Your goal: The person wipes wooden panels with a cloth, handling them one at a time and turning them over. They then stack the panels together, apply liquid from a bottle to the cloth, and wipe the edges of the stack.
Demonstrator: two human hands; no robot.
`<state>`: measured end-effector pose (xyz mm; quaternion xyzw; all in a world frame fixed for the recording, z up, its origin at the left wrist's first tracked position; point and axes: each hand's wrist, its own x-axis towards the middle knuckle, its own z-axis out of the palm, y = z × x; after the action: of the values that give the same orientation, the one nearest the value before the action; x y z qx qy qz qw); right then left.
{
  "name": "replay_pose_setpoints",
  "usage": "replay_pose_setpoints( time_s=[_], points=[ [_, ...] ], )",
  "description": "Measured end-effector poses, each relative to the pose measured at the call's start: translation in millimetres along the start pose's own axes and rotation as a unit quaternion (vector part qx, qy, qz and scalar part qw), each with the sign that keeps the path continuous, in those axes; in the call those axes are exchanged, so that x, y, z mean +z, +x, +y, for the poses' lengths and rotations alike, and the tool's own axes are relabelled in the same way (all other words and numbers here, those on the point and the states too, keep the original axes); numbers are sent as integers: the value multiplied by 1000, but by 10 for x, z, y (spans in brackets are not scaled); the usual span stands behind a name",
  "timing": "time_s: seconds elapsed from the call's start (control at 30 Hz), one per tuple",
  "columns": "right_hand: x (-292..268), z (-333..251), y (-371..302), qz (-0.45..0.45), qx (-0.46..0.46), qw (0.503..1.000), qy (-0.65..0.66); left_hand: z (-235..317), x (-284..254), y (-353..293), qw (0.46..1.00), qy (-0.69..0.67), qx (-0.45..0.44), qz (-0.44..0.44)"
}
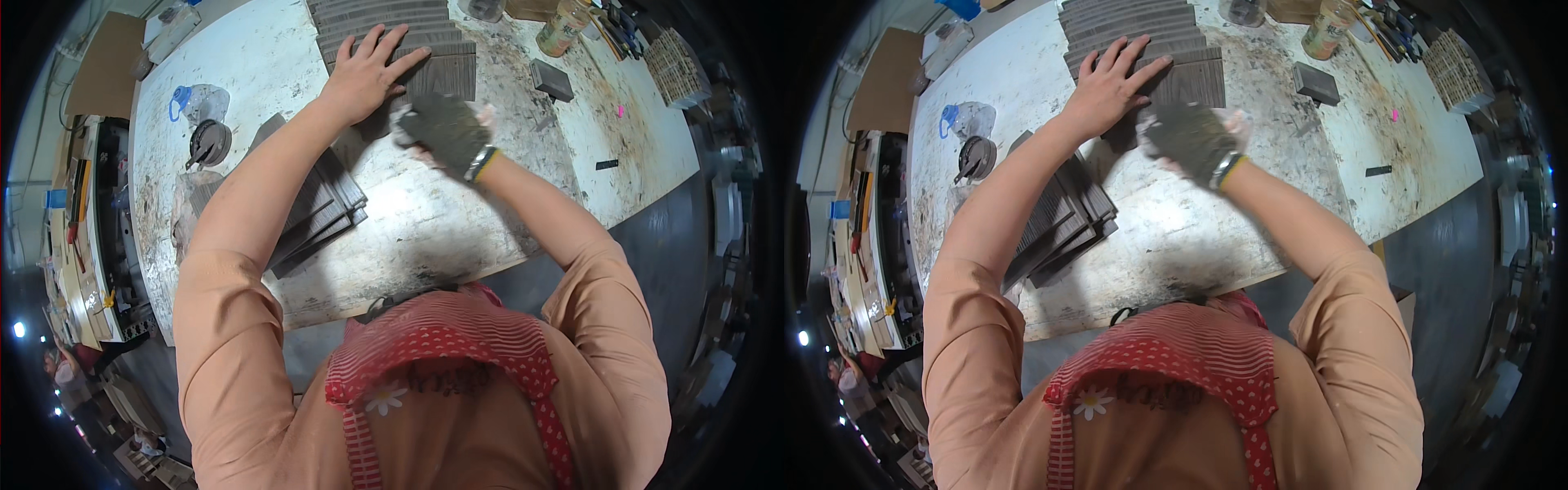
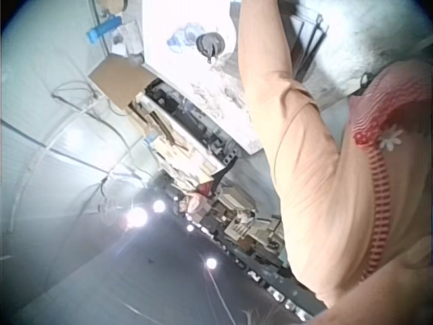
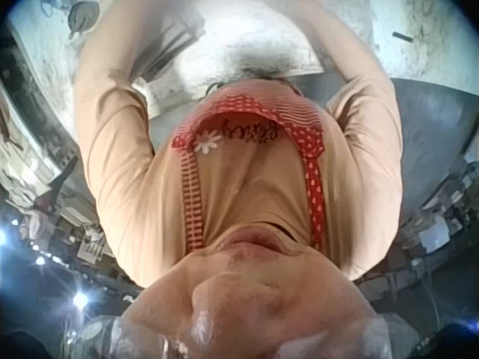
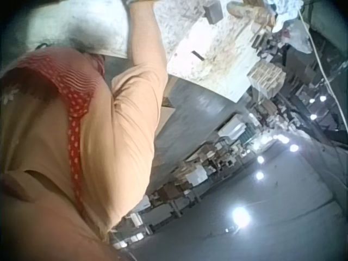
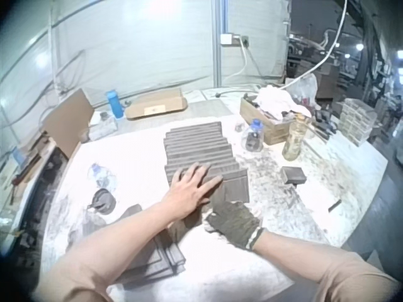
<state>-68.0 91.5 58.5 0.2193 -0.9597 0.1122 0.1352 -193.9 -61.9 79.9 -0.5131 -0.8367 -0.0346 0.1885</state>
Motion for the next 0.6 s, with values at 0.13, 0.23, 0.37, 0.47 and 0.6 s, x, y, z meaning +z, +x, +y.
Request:
replay_pose_setpoints(
  time_s=[0.13, 0.23, 0.37, 0.47, 0.6],
  points=[
    [-99, 261, -447, 8, 95, 994, -56, 3, 13, 1, 1000, 7, -2, 5],
    [-139, 22, -246, 51, 114, 992, 16, 10, 46, -3, 1000, -1, -7, 4],
    [188, -187, 92, 121, 32, 992, -22, 24, 21, 42, 1000, 13, 6, -4],
    [-49, 103, -223, 49, 168, 984, 13, 2, 22, 16, 1000, -4, -1, 0],
    [-466, 583, -893, -27, 367, 924, -107, 7, 26, 43, 1000, -7, 1, -3]
  ],
)
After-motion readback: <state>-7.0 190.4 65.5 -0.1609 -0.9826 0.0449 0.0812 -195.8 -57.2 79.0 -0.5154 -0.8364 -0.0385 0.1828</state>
